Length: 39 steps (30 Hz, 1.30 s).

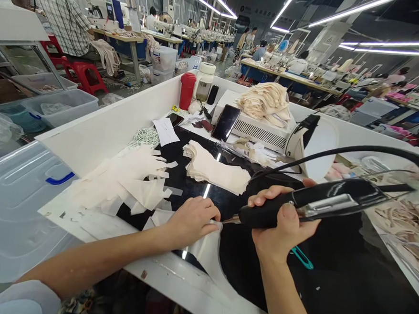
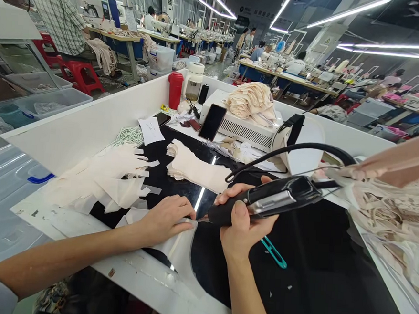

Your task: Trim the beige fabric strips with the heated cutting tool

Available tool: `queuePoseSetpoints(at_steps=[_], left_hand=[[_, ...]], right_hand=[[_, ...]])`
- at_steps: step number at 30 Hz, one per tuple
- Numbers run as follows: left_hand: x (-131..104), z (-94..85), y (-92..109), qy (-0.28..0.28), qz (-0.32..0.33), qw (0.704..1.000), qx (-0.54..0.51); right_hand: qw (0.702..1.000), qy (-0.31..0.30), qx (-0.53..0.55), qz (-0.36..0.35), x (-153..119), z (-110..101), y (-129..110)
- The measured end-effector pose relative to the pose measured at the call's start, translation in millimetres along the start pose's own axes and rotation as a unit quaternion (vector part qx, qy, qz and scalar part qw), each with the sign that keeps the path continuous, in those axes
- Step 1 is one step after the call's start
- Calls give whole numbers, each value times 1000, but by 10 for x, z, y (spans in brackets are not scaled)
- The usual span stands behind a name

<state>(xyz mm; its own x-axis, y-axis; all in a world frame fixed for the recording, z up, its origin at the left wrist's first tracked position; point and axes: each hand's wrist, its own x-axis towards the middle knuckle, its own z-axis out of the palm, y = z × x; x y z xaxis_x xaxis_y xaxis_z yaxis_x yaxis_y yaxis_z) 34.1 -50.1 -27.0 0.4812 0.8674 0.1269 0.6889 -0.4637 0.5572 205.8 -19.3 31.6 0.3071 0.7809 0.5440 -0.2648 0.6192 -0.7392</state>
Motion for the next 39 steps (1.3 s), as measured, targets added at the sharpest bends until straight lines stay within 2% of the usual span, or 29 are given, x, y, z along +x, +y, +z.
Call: queuePoseSetpoints(at_steps=[9,13,15,18,22,28,34,39], left_hand=[[-5,41,-37,21,12,1000,13],[-18,38,-19,43,31,997,56],[-29,31,14,55,65,990,110],[-66,44,65,57,150,970,182],[-167,109,89,45,212,958,189],[-311,145,89,42,200,958,203],[-336,152,82,66,210,956,192],[-347,157,78,48,205,961,181]], right_hand=[[1000,-1,-4,5,-45,-13,36],[1000,1,-5,0,-52,-14,48],[1000,-4,-8,-4,-55,-9,49],[1000,-8,-15,-13,-62,-1,51],[1000,-6,-20,-19,-72,2,62],[999,0,-31,-21,-75,-6,79],[999,-12,-22,-28,-69,-7,96],[999,-1,-26,-25,-63,1,97]])
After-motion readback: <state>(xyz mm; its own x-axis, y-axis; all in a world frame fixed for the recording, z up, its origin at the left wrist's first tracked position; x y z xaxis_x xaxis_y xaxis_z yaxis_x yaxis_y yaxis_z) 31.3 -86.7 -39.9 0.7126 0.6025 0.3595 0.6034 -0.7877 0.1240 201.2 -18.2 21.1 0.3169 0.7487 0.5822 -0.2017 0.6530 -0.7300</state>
